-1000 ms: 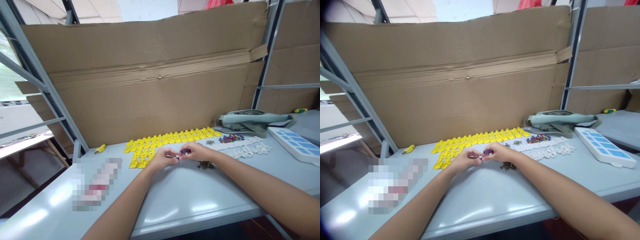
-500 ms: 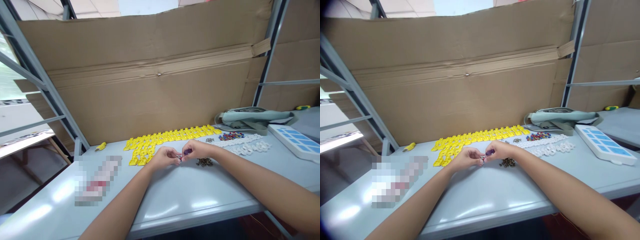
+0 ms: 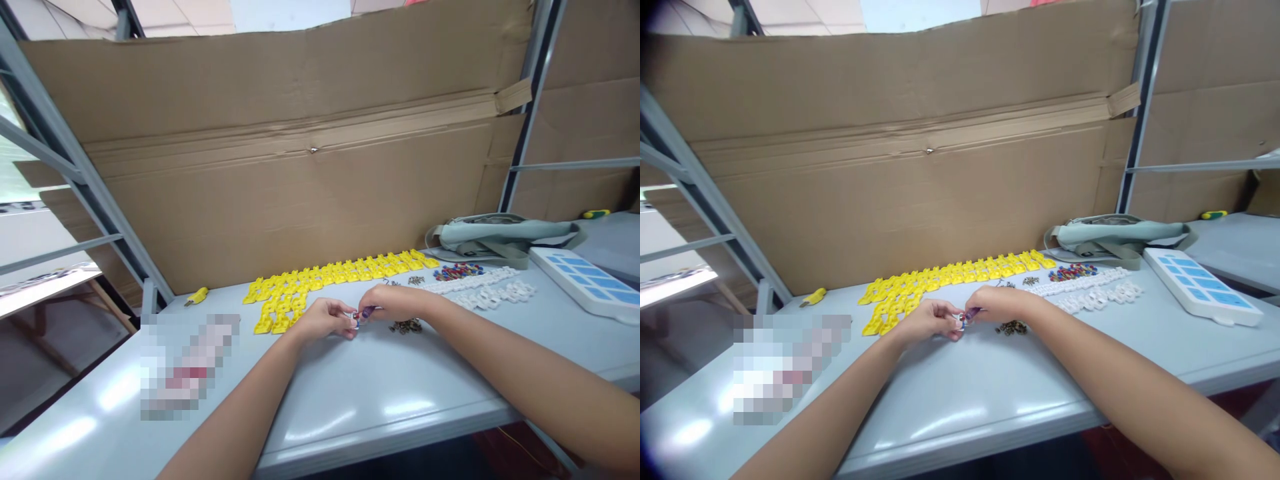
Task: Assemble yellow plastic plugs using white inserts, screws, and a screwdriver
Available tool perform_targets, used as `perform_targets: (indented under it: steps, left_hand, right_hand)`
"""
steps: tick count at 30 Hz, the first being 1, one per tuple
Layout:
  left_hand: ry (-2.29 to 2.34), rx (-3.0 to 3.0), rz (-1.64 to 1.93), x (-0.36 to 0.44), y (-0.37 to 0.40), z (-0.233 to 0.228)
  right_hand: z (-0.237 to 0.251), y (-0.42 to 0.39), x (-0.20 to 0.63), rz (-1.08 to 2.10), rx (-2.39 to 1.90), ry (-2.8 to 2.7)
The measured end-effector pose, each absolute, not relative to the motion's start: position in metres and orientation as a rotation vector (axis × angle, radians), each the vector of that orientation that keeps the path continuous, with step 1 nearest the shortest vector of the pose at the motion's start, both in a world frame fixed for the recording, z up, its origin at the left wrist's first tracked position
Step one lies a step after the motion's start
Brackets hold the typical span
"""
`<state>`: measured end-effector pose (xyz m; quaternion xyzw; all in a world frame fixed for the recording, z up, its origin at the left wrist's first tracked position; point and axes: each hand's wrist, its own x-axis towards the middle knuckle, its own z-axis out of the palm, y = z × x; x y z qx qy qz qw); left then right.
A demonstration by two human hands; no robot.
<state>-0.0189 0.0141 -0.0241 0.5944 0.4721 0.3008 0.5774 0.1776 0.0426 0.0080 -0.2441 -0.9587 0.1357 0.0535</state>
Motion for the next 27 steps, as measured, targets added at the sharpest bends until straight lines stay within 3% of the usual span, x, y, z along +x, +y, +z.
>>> perform_targets:
  steps: [14, 27]
  left_hand:
    - [1.411, 2.12, 0.635, -0.017, 0.003, -0.013]
    - [1.46, 2.227, 0.632, -0.014, 0.004, -0.015]
  right_hand:
    - [0.024, 0.058, 0.222, 0.492, -1.098, -2.865]
    - [0.033, 0.052, 0.237, 0.643, -1.228, -2.819]
